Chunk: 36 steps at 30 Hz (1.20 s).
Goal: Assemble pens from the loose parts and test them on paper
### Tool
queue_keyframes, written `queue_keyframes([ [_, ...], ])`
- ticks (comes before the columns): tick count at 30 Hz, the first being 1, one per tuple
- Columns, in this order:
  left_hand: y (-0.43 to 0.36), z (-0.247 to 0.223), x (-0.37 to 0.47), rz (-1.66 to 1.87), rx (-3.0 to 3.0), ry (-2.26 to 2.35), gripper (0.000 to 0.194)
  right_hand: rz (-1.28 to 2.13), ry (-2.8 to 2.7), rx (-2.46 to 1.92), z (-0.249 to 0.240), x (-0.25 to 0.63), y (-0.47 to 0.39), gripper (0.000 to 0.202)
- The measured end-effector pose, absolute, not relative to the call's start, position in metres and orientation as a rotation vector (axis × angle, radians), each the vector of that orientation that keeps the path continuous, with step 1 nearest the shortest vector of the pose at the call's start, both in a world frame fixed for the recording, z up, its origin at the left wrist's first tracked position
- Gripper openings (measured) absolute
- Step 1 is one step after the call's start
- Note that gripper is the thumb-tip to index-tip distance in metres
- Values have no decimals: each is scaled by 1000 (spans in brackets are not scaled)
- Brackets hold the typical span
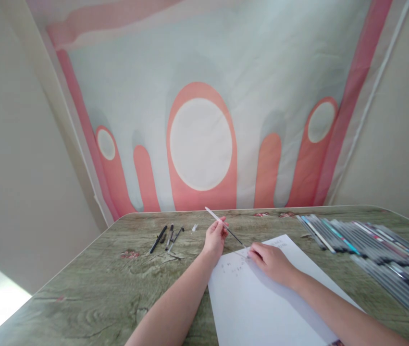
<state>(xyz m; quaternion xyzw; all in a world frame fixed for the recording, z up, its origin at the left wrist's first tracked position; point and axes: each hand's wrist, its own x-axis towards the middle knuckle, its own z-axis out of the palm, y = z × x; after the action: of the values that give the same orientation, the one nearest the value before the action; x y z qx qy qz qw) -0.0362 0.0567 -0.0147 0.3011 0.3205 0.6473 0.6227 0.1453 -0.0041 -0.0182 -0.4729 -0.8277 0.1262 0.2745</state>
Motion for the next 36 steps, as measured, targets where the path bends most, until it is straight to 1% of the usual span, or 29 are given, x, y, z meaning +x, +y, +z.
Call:
queue_keyframes([
  [5,48,-12,-26,1392,784,703,32,361,-2154,-1268,-22,146,-2,31],
  [12,29,-9,-7,1180,887,677,35,348,-2056,-1208,-21,148,0,33],
  [23,20,-7,-5,1050,948,588,33,320,-2033,-1167,-21,149,0,35],
  [29,20,-7,-10,975,910,521,28,259,-2046,-1136,-20,150,-3,33],
  [36,19,-5,-11,972,877,530,25,213,-2029,-1121,-18,149,-4,33],
])
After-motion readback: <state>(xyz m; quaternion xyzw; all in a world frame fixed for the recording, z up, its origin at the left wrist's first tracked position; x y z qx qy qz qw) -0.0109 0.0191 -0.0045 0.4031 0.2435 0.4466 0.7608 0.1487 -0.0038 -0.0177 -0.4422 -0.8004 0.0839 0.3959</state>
